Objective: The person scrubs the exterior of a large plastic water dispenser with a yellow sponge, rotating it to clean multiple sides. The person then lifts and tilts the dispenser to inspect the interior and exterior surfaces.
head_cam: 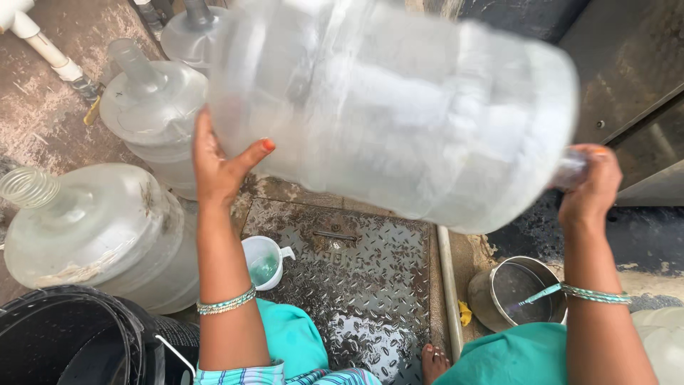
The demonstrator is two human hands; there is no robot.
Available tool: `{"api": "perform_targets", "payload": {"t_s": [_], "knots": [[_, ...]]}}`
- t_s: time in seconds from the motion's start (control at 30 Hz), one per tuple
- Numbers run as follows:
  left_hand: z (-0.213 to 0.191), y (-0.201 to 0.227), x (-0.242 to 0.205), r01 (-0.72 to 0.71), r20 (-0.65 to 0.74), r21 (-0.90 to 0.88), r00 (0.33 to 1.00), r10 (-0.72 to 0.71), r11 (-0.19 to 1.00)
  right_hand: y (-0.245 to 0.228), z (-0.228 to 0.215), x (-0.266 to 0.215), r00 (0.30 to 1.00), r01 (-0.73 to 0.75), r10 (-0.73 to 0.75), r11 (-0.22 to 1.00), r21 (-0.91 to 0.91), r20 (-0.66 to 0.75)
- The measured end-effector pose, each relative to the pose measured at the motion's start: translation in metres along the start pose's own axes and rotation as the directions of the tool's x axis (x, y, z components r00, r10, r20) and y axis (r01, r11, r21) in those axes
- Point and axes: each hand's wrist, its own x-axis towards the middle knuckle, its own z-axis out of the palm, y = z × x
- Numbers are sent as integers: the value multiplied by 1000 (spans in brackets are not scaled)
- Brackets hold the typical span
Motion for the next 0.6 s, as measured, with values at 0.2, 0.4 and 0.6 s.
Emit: {"api": "perform_targets", "payload": {"t_s": [0.2,0.4,0.6], "knots": [[-10,51,6,-301,48,-88,951,306,950,-16,-11,14,984,174,-175,984,-28,-26],[13,-22,-6,-32,5,3,999,32,999,70,-20,13,946,-325,300,881,-343,-126],[21,-85,-28,674,-247,701,534,-808,232,102,6,-32,554,-723,799,322,-612,-234]]}}
